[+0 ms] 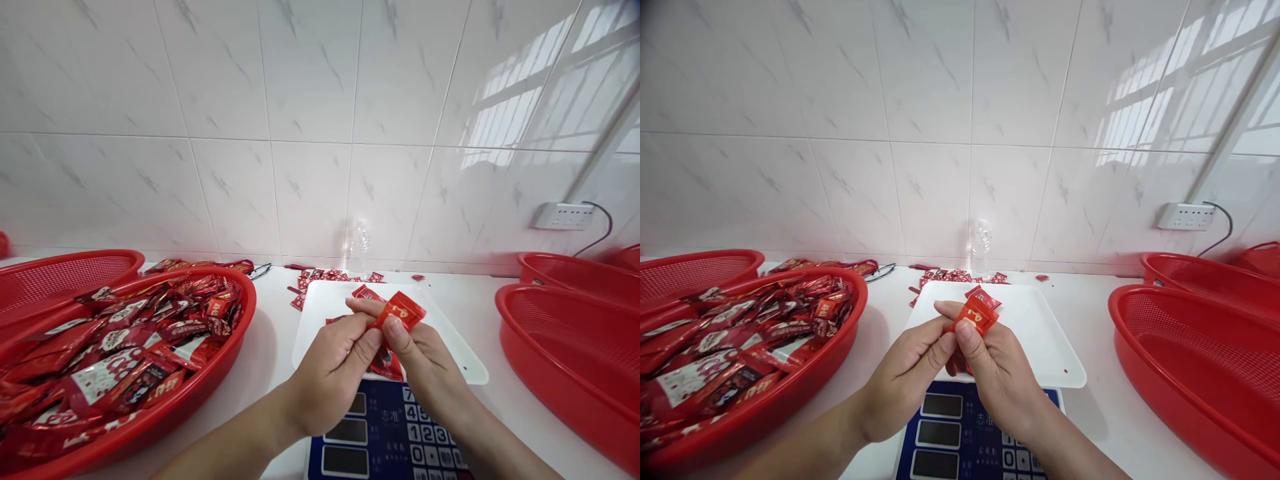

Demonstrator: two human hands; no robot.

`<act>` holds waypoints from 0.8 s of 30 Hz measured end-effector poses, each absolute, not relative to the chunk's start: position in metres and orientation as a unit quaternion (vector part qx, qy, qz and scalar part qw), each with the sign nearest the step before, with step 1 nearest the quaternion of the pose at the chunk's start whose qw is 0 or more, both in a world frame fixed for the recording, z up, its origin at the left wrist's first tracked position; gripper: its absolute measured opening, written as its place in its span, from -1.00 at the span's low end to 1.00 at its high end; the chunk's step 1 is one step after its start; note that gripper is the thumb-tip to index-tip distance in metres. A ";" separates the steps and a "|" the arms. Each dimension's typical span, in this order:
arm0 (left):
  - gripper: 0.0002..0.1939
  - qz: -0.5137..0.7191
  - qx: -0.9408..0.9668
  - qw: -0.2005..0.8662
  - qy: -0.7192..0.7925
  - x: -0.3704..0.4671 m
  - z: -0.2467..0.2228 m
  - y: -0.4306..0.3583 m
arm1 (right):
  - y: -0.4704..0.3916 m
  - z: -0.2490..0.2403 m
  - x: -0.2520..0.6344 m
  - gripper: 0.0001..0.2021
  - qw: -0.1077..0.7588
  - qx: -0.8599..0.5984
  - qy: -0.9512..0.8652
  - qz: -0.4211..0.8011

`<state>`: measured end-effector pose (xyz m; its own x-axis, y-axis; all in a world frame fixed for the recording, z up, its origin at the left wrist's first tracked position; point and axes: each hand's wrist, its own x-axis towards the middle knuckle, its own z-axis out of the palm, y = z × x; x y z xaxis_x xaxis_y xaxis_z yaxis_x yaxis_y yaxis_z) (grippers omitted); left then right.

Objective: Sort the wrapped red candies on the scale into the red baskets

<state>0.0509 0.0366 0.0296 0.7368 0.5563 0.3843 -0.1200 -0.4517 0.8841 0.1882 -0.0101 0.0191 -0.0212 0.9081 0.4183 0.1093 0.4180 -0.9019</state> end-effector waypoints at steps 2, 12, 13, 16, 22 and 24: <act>-0.73 0.328 0.791 0.495 0.147 0.051 0.029 0.036 | -0.009 0.018 0.189 -0.62 0.577 -0.406 -0.620 0.344; -0.71 0.339 0.817 0.440 0.154 0.050 0.029 0.036 | -0.007 0.021 0.197 -0.68 0.562 -0.391 -0.669 0.291; -0.70 0.338 0.826 0.424 0.153 0.049 0.030 0.036 | -0.008 0.021 0.199 -0.70 0.563 -0.392 -0.684 0.247; -0.68 0.326 0.847 0.392 0.152 0.045 0.033 0.035 | -0.008 0.022 0.200 -0.68 0.570 -0.386 -0.712 0.137; -0.69 0.296 0.852 0.415 0.116 0.045 0.036 0.034 | -0.013 0.020 0.195 -0.68 0.576 -0.331 -0.705 0.246; -0.70 0.293 0.850 0.423 0.111 0.046 0.036 0.034 | -0.014 0.020 0.194 -0.68 0.581 -0.332 -0.701 0.246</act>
<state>0.0462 0.0341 0.0360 0.8038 0.4368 0.4039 -0.0591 -0.6169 0.7848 0.1937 -0.0136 0.0198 -0.1046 0.7515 0.6514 0.1792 0.6585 -0.7309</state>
